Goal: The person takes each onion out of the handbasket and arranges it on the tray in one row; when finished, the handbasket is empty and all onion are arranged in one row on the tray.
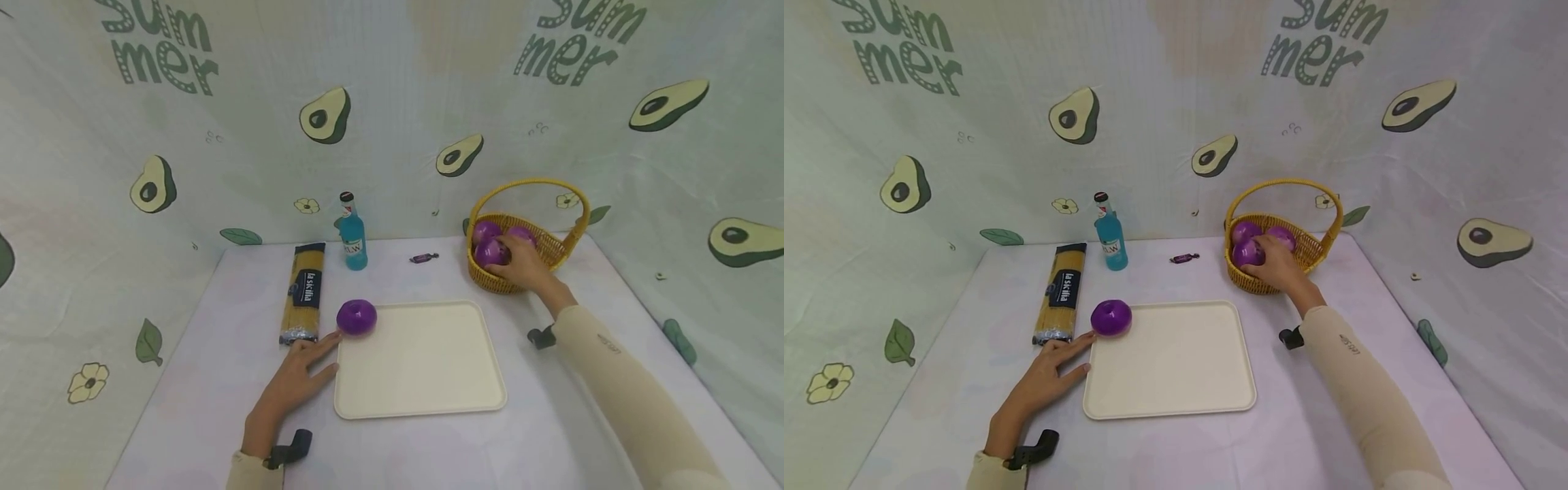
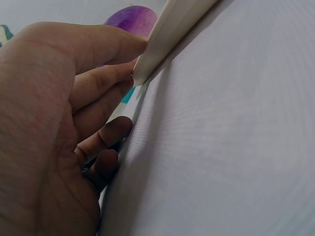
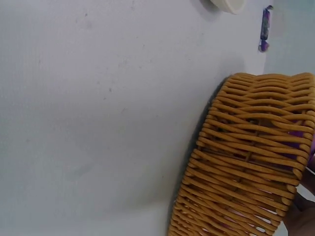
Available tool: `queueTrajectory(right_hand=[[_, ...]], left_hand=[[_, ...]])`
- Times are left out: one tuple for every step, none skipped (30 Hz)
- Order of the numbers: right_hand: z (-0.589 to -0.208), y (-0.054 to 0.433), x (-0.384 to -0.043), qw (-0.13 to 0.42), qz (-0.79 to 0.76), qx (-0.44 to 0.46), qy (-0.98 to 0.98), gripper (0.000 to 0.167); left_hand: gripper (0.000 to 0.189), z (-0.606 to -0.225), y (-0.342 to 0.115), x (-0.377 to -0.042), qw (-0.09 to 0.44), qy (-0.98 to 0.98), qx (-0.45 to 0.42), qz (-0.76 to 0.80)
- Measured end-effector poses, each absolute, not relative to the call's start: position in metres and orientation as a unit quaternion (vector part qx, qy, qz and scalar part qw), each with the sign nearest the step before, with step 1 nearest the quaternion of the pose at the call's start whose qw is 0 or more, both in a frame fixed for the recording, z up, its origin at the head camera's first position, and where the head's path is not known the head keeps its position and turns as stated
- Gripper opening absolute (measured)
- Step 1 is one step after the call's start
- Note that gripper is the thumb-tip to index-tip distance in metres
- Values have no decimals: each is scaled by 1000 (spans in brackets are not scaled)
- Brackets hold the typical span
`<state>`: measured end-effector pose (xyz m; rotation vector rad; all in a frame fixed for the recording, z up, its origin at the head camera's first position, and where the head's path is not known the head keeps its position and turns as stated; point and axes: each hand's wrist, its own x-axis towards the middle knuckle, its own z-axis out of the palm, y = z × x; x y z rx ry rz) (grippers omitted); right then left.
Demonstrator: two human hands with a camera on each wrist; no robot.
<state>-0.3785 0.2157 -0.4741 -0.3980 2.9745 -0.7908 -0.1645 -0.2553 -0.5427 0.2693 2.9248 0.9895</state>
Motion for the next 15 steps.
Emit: queueTrajectory(right_hand=[[-472, 216, -378, 16, -252, -127, 959, 80], [-470, 217, -378, 13, -249, -126, 960, 80], [-468, 217, -377, 11, -247, -125, 961, 81], [-467, 217, -376, 9, -245, -124, 961, 82], [-465, 218, -375, 10, -245, -123, 962, 83], [-464, 218, -374, 8, -245, -122, 962, 83], [-462, 218, -373, 6, -245, -122, 962, 82], [-461, 219, -372, 4, -245, -123, 962, 82], [-460, 219, -371, 1, -245, -124, 962, 82], [-459, 219, -370, -2, -245, -125, 961, 82], [-458, 220, -369, -5, -244, -127, 961, 81], [-458, 220, -368, -8, -243, -129, 962, 81], [-457, 220, -367, -11, -241, -131, 962, 80], [-456, 221, -366, -13, -240, -133, 962, 80], [-455, 221, -365, -14, -238, -134, 962, 80]], left_hand=[[58, -543, -255, -165, 22, 943, 87, 319], [58, -543, -255, -165, 22, 943, 87, 319], [58, -543, -255, -165, 21, 944, 87, 318], [58, -542, -255, -166, 21, 944, 87, 319], [58, -542, -255, -166, 20, 943, 87, 320], [58, -542, -255, -166, 20, 943, 87, 321], [58, -542, -255, -166, 20, 943, 87, 322], [58, -542, -255, -166, 21, 943, 86, 321], [58, -542, -255, -166, 21, 943, 87, 322], [58, -543, -255, -166, 21, 942, 87, 322], [58, -543, -255, -166, 20, 943, 88, 321], [58, -543, -255, -166, 19, 943, 89, 320], [58, -544, -255, -165, 17, 943, 91, 319], [58, -544, -255, -165, 15, 943, 92, 319], [58, -544, -255, -165, 13, 943, 93, 318]])
